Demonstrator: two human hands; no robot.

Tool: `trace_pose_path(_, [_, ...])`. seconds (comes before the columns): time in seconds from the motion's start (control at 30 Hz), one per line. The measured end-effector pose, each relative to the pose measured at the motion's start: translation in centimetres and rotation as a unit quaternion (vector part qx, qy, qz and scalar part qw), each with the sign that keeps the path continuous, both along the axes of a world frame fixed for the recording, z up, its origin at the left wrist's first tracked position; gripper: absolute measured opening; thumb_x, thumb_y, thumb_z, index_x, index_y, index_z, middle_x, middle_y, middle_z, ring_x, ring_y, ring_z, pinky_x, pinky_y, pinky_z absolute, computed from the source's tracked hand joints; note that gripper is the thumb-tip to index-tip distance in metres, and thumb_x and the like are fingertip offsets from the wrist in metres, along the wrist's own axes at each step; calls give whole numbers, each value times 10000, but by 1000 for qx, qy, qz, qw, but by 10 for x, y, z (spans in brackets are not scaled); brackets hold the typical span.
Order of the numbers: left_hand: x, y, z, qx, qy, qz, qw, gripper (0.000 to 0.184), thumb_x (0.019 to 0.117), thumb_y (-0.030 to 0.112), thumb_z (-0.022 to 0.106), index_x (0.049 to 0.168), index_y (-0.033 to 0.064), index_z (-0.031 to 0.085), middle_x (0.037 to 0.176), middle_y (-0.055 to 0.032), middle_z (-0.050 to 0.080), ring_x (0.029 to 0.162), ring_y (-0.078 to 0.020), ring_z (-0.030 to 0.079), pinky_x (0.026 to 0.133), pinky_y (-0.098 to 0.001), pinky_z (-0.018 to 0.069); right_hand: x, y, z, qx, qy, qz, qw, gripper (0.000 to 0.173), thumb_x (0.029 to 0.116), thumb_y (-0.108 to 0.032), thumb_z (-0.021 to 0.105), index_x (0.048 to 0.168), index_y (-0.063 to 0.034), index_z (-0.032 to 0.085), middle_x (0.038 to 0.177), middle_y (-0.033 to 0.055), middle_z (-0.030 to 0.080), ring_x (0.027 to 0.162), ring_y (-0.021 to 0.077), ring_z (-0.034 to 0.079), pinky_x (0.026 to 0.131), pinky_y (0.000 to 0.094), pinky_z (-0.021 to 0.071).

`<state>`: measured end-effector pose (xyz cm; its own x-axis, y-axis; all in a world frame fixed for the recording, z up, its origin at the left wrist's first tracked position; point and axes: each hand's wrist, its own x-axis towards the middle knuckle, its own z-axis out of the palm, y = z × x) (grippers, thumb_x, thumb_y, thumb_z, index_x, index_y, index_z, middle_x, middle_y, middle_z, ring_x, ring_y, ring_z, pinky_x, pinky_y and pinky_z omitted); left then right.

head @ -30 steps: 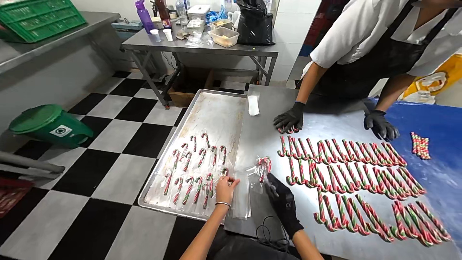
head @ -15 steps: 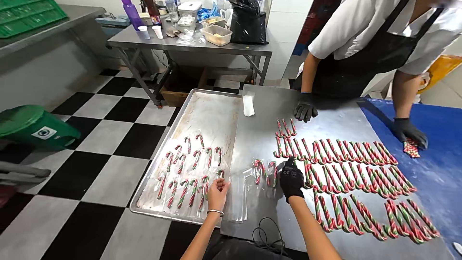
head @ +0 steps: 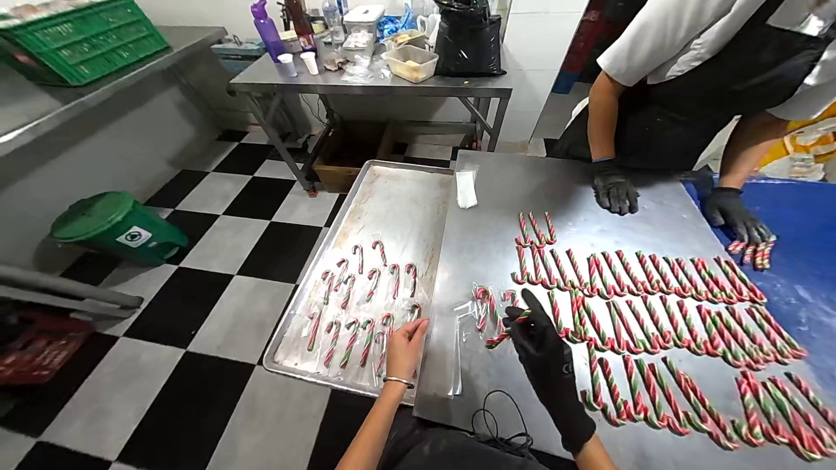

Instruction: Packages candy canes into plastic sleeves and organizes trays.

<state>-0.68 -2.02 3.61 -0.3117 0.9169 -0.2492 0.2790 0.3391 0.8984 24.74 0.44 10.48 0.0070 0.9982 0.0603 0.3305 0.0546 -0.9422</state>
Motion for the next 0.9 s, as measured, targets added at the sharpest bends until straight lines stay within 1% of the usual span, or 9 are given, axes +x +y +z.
trace_pose_path(0.17, [16,-12,23,192,-18,-24,981,149,886,183,797,966,60,818,918,-21,797,869,-77,757,867,-268,619,-21,-17,26,106,74,10,992,487,953,-86,655,1416,15,540,1117,31,762,904,125,746,785,287,639])
trace_pose_path(0.37, [40,-13,56,392,7,-115,913,203,901,148,772,1060,24,798,1033,-73,792,985,-145,760,937,-314,609,-31,-26,49,208,78,60,973,309,949,-77,650,1249,-15,691,1164,51,752,1028,133,733,891,289,624])
trace_pose_path(0.47, [56,-15,71,397,-47,-104,911,111,916,86,750,995,24,798,978,-53,794,919,-105,759,888,-271,621,-24,-27,31,208,-84,148,963,429,956,-197,654,1383,-163,650,1485,125,559,1289,229,611,1024,396,553])
trace_pose_path(0.5, [62,-15,73,389,-66,-101,913,95,903,62,753,971,12,796,968,-60,792,909,-105,760,875,-266,624,-21,-30,29,161,-124,187,961,562,937,-242,677,1480,-165,553,1562,139,465,1307,216,589,1005,380,555])
trace_pose_path(0.53, [66,-15,73,378,-85,-118,914,84,904,61,755,959,11,794,980,-67,787,925,-115,755,882,-274,623,-19,-34,28,100,-107,204,968,649,920,-230,705,1519,-107,487,1541,98,497,1200,134,646,906,314,592])
trace_pose_path(0.6, [70,-18,71,347,-95,-175,917,124,919,134,763,986,35,795,1066,-72,761,1041,-123,716,947,-281,594,-15,-40,22,-2,-11,169,986,579,914,-118,700,1457,-26,525,1182,36,734,786,86,733,674,289,639])
trace_pose_path(0.63, [69,-18,69,321,-80,-182,926,189,923,188,767,1032,35,787,1109,-80,744,1079,-127,698,967,-287,581,-10,-39,19,-17,-4,134,991,467,926,-103,673,1381,-24,603,1035,35,763,710,99,723,643,296,631])
trace_pose_path(0.77, [38,4,27,46,60,-51,996,482,938,367,733,1227,-16,682,1204,-188,686,1070,-274,683,944,-425,560,3,-12,0,24,-67,-47,996,234,951,-184,690,1130,-49,758,1005,56,772,825,108,726,782,317,609])
trace_pose_path(0.9, [23,27,-16,-121,176,-76,974,678,875,549,759,1234,-19,672,1264,-251,634,1205,-388,603,1071,-521,452,-2,13,-57,20,-69,-120,990,237,951,-138,686,1156,-45,759,1065,94,772,909,155,739,858,366,588])
